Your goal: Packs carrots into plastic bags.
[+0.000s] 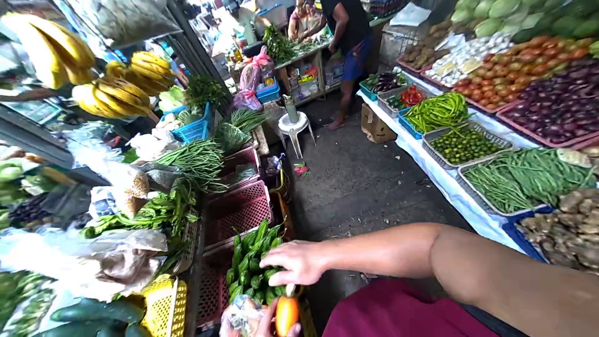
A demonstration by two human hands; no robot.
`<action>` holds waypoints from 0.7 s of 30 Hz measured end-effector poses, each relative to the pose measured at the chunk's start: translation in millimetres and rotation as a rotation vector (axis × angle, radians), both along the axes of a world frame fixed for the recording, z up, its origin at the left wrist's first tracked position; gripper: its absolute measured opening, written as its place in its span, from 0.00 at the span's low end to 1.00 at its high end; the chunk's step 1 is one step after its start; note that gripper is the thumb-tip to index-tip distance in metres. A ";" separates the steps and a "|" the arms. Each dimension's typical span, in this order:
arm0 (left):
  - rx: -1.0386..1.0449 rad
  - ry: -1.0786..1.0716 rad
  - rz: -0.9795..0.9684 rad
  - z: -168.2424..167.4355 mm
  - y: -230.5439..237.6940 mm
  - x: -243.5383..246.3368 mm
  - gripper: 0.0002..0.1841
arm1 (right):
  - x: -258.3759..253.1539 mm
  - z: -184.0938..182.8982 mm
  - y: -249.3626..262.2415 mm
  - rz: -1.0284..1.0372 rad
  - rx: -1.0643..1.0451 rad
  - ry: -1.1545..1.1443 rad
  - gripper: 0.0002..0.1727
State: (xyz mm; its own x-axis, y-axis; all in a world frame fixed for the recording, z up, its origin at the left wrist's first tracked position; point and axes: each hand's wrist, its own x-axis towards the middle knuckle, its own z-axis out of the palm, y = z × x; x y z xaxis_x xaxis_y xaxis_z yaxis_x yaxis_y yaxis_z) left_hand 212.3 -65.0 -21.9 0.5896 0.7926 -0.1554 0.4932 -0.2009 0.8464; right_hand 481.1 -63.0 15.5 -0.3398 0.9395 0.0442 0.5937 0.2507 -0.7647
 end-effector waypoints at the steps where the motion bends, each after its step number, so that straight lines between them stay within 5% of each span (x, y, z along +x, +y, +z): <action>1: 0.092 0.118 -0.062 -2.6 -3.8 34.1 0.37 | 9.1 -6.8 -2.8 0.057 -0.027 -0.090 0.27; 5: 0.272 0.337 -0.177 -3.4 -6.0 122.2 0.33 | 69.6 -43.6 -28.0 0.059 -0.250 -0.214 0.34; 11: 0.267 0.444 -0.236 -21.1 -20.8 192.9 0.36 | 151.9 -69.5 -60.7 -0.118 -0.451 -0.124 0.38; 16: 0.364 0.547 -0.061 -39.5 -44.0 238.6 0.42 | 167.4 -74.4 -69.3 -0.185 -0.501 0.094 0.36; 19: 0.364 0.343 0.083 -47.6 -44.3 237.6 0.33 | 165.5 -65.2 -67.4 -0.079 -0.449 0.190 0.35; 21: 0.068 -0.061 -0.006 -38.5 -38.0 214.4 0.28 | 165.0 -41.3 -66.8 0.094 -0.378 0.300 0.32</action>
State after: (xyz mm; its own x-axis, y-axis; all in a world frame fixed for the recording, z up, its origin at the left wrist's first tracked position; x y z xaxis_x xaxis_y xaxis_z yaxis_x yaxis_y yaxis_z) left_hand 426.7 -103.0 -60.4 0.6009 0.7967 -0.0653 0.4397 -0.2612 0.8593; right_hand 646.1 -129.8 -25.8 -0.4482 0.8746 -0.1850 0.3217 -0.0353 -0.9462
